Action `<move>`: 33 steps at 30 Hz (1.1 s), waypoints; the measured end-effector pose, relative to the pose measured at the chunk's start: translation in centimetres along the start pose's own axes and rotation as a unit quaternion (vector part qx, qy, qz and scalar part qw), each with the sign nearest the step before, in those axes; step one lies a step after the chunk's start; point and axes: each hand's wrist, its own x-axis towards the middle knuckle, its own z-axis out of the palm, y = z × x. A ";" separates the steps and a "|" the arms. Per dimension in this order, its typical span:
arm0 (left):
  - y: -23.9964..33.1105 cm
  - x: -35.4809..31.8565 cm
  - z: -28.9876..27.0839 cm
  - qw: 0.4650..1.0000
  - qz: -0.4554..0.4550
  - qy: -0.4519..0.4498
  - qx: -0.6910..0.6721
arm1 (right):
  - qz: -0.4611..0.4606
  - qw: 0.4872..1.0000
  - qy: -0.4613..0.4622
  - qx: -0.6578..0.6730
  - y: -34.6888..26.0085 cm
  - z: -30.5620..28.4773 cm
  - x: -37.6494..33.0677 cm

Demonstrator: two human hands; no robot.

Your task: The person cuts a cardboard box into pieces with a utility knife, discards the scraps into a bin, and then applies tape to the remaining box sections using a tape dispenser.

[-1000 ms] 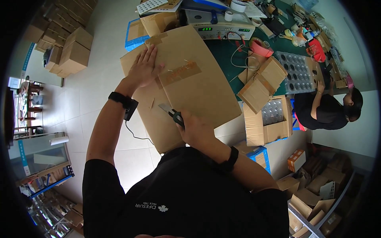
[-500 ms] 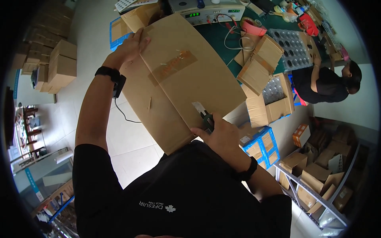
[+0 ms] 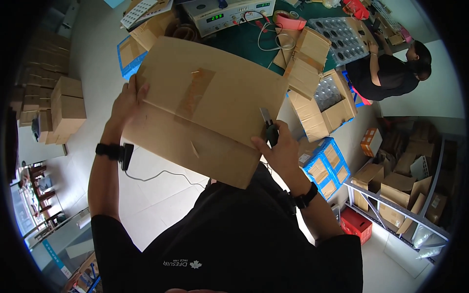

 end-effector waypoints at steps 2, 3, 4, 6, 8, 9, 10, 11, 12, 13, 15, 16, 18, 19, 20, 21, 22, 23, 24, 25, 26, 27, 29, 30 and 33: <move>-1.0 -3.8 -0.4 1.000 -0.019 -0.001 -0.013 | 0.001 1.000 0.001 0.018 -0.2 -0.1 2.3; -1.1 -5.4 0.3 1.000 -0.016 0.010 -0.019 | -0.018 1.000 0.000 0.000 0.0 -0.5 3.7; -1.3 -7.1 0.8 0.999 -0.017 0.014 -0.035 | -0.037 0.999 -0.006 -0.020 -0.1 -0.7 5.2; -0.9 -10.5 0.5 0.995 -0.045 0.000 -0.085 | -0.055 0.998 -0.014 -0.035 0.5 -0.7 8.5; 0.5 -13.5 0.0 0.990 -0.075 -0.018 -0.119 | -0.150 0.984 -0.018 -0.092 1.1 -0.5 11.7; 1.0 -14.8 0.1 0.979 -0.112 -0.038 -0.163 | -0.152 0.984 -0.018 -0.089 0.9 -0.6 13.3; 1.3 -15.8 0.1 0.965 -0.150 -0.057 -0.208 | -0.165 0.981 -0.042 -0.094 0.2 -0.6 14.9; 1.7 -16.3 0.2 0.965 -0.149 -0.054 -0.207 | -0.177 0.977 -0.064 -0.099 -0.4 -0.7 16.1; 1.9 -16.7 0.4 0.966 -0.165 -0.054 -0.192 | -0.187 0.973 -0.085 -0.107 -1.0 -0.8 16.8; 2.2 -16.8 0.6 0.966 -0.179 -0.055 -0.178 | -0.186 0.973 -0.080 -0.107 -1.1 -0.9 16.9; 3.0 -15.7 0.2 0.967 -0.186 -0.053 -0.167 | -0.189 0.972 -0.087 -0.112 -1.0 -0.9 17.2; 3.2 -14.6 -0.4 0.991 -0.085 0.029 -0.097 | -0.188 0.971 -0.088 -0.115 -0.9 -1.2 17.3; 4.6 -11.8 -0.4 0.993 0.025 0.112 -0.032 | -0.168 0.975 -0.092 -0.112 -1.2 -1.8 17.1; 5.8 -10.0 -0.2 0.995 0.094 0.030 0.023 | -0.154 0.977 -0.103 -0.102 -1.4 -2.1 16.9; 6.6 -8.4 0.0 0.982 0.162 -0.053 0.077 | -0.139 0.979 -0.115 -0.092 -1.3 -2.4 16.7; 7.2 -7.1 -0.1 0.982 0.166 -0.054 0.075 | -0.135 0.980 -0.113 -0.095 -0.7 -3.1 16.1; 7.7 -5.9 -0.6 0.979 0.177 -0.081 0.056 | -0.136 0.981 -0.111 -0.080 0.3 -4.0 14.6; 8.3 -4.9 -1.0 0.975 0.187 -0.109 0.037 | -0.137 0.982 -0.110 -0.065 1.6 -4.9 13.0; 8.5 -4.3 -1.1 0.972 0.191 -0.138 0.019 | -0.099 0.989 -0.104 -0.028 3.2 -5.5 11.0; 8.5 -4.1 -0.9 0.971 0.189 -0.145 0.017 | -0.061 0.993 -0.100 0.009 5.3 -5.7 8.7; 8.8 -3.6 -0.9 0.969 0.202 -0.139 0.023 | -0.036 0.996 -0.083 0.022 8.2 -5.7 6.2; 8.9 -3.3 -0.9 0.968 0.210 -0.135 0.033 | -0.013 0.997 -0.070 0.039 9.7 -5.2 4.4; 8.6 -3.2 -0.7 0.964 0.219 -0.141 0.045 | 0.028 0.988 -0.049 0.140 10.3 -2.5 1.8; 8.5 -2.9 -0.7 0.964 0.222 -0.141 0.042 | 0.061 0.969 -0.021 0.237 10.2 -1.5 1.3; 8.7 -2.0 -0.6 0.964 0.219 -0.142 0.046 | 0.078 0.953 -0.020 0.293 12.2 0.3 0.5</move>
